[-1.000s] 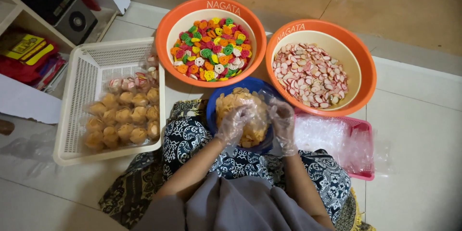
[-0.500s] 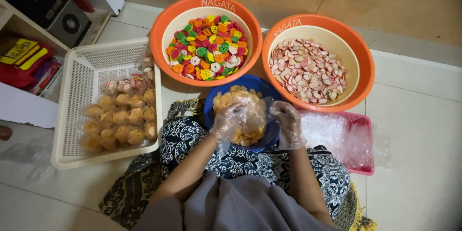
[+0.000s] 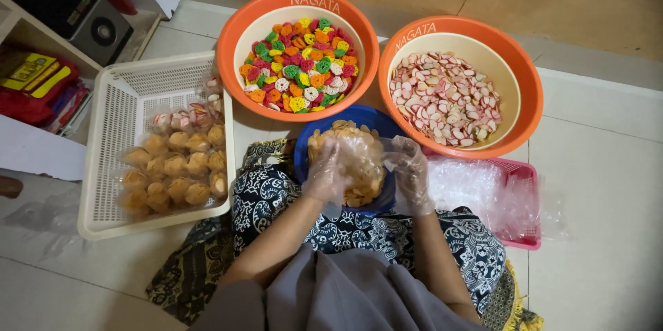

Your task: Person wearing plastic gloves is transferring various types of snacks from large bowls and a basket into a plastic bag held in a blue bowl.

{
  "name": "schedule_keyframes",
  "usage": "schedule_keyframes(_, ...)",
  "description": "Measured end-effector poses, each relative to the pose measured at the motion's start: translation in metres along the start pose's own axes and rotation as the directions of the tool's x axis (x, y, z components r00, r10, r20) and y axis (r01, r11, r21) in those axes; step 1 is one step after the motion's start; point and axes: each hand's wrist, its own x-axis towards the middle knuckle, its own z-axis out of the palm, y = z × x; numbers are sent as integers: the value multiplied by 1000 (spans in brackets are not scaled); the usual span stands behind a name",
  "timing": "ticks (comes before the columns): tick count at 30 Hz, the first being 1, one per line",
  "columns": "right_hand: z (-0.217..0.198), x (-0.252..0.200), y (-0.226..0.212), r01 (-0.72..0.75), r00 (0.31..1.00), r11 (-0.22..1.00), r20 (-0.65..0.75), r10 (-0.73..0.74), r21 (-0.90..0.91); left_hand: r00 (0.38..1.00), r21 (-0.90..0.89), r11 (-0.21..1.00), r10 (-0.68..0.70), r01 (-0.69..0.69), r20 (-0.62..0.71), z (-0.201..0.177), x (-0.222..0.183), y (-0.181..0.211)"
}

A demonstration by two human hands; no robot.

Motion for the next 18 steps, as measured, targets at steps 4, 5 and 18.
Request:
schedule_keyframes(4,11,59,48,99,710,149,-35,-703,-984,936,-655,675,-309,339,167,27,-18,32)
schedule_keyframes(5,14,71,62,-176,522,-383,244,-817,-907,920,-687,641,-375,343,110,36,-22,36)
schedule_keyframes(18,7,70,89,-553,763,-814,501,-410,176,952,-833,521,-305,187,23,34,-22,61)
